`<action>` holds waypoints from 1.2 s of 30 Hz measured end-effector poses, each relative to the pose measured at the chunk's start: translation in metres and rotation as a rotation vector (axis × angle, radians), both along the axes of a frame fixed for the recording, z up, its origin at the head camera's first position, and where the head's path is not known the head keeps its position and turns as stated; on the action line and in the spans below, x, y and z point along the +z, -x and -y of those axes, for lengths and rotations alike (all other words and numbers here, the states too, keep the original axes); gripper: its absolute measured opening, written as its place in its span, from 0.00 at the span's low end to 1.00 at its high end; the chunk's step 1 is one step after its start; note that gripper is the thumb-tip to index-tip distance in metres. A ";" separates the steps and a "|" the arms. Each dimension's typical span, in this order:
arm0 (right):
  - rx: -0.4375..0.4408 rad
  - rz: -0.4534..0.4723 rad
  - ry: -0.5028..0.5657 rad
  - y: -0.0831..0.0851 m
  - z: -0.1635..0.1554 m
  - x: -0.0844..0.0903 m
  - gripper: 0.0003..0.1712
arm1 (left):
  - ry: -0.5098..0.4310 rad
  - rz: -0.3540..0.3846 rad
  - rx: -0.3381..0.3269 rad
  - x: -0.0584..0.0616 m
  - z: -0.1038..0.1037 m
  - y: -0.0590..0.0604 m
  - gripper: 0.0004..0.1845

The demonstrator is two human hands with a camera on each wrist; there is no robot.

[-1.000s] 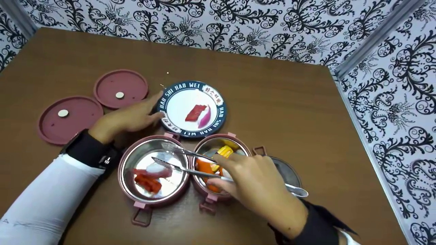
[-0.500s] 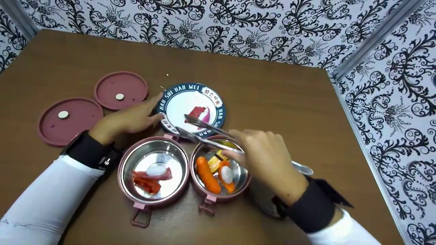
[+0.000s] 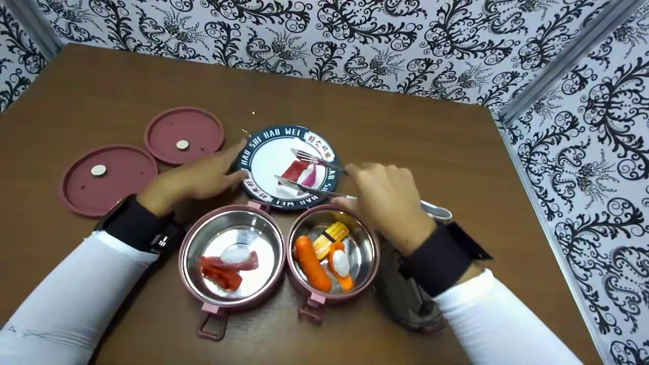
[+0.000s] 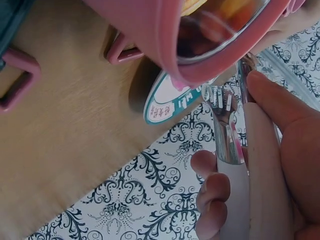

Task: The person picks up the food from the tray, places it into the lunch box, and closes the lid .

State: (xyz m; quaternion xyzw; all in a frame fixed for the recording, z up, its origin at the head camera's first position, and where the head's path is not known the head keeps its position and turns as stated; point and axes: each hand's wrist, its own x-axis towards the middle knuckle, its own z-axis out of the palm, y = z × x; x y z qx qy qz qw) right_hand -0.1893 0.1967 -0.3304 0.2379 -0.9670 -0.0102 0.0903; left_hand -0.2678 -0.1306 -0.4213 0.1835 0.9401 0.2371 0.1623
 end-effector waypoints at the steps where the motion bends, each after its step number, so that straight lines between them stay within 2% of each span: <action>1: 0.001 0.000 -0.003 0.002 0.000 0.001 0.34 | -0.004 -0.003 0.000 0.001 -0.001 0.000 0.43; 12: 0.003 0.050 -0.024 0.016 -0.001 0.004 0.36 | 0.005 -0.005 -0.003 0.001 0.000 0.001 0.43; 20: -0.014 0.155 -0.074 0.024 0.000 0.008 0.38 | 0.009 0.006 -0.007 0.000 0.001 0.000 0.43; 31: -0.018 0.202 -0.045 0.025 0.004 0.003 0.28 | 0.026 -0.009 -0.009 -0.002 0.000 0.001 0.43; 36: -0.012 0.201 -0.019 0.022 0.006 0.000 0.26 | 0.024 -0.009 -0.007 -0.002 0.000 0.001 0.43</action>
